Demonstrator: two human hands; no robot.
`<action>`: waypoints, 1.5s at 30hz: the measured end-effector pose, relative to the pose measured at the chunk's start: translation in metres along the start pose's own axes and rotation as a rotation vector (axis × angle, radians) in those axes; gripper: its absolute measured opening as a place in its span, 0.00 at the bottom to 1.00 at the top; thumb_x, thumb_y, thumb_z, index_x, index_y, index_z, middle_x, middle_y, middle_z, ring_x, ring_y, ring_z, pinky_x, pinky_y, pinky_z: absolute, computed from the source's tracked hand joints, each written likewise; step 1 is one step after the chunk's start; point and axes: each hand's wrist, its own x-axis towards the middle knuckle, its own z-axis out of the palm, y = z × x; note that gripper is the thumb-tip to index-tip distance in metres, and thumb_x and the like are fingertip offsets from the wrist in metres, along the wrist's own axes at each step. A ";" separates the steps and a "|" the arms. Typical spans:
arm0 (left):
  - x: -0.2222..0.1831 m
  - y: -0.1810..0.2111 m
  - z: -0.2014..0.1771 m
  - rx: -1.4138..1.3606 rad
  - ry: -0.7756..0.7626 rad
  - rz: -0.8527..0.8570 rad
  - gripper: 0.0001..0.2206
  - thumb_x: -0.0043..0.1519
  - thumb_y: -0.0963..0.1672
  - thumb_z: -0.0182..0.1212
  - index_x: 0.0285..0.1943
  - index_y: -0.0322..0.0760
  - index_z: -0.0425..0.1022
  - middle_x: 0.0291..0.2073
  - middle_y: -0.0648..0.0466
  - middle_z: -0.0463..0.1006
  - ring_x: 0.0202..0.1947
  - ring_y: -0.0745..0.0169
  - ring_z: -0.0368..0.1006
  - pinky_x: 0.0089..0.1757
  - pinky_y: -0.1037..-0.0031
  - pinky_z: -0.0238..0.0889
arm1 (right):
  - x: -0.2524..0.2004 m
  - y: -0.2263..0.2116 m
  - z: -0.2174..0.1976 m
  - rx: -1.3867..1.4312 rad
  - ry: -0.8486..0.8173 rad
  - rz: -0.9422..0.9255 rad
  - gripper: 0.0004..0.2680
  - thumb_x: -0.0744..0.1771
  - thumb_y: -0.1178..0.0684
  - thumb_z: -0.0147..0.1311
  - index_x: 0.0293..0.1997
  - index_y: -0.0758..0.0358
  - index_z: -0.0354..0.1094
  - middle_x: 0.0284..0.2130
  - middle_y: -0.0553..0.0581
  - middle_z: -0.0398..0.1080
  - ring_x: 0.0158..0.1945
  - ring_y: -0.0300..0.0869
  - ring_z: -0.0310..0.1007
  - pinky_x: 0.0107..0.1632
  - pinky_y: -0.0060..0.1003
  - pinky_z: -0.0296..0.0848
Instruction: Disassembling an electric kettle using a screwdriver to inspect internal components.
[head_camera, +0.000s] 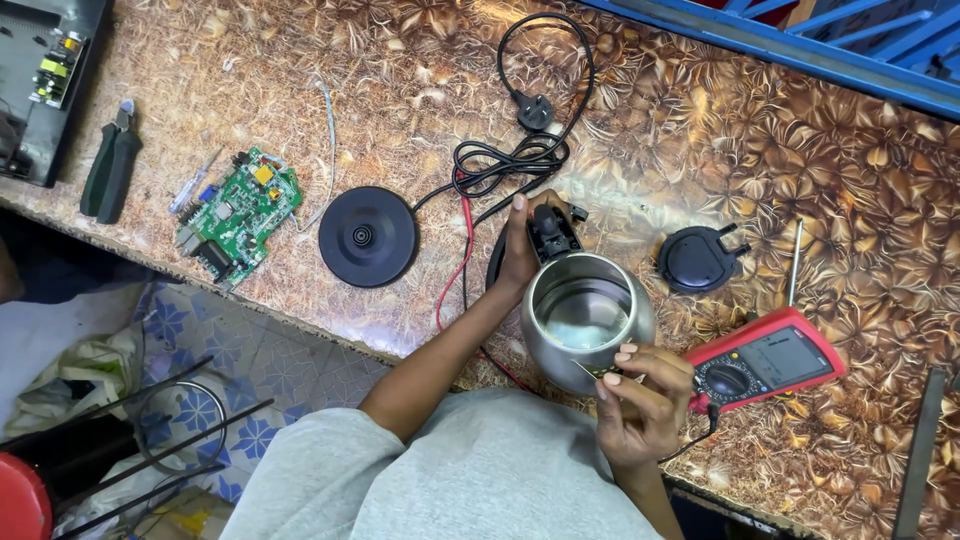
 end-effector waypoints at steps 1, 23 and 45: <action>0.000 0.000 0.000 0.003 0.000 0.008 0.30 0.66 0.62 0.33 0.29 0.41 0.69 0.23 0.57 0.69 0.25 0.67 0.63 0.32 0.75 0.57 | -0.003 0.003 0.001 0.008 0.020 -0.008 0.04 0.68 0.55 0.56 0.43 0.58 0.65 0.43 0.59 0.67 0.50 0.47 0.69 0.54 0.42 0.76; -0.004 -0.017 -0.010 0.036 0.181 -0.052 0.23 0.67 0.61 0.36 0.26 0.50 0.60 0.21 0.61 0.65 0.25 0.64 0.61 0.37 0.67 0.56 | -0.010 0.018 0.013 0.030 0.128 -0.064 0.03 0.69 0.55 0.53 0.44 0.57 0.64 0.43 0.57 0.67 0.51 0.45 0.67 0.53 0.38 0.74; -0.004 -0.003 -0.003 -0.081 0.199 0.026 0.25 0.68 0.59 0.35 0.26 0.45 0.64 0.20 0.59 0.67 0.23 0.66 0.61 0.29 0.73 0.56 | 0.024 0.003 0.012 -0.028 0.185 0.020 0.04 0.70 0.56 0.52 0.47 0.60 0.63 0.47 0.60 0.66 0.54 0.49 0.68 0.60 0.42 0.73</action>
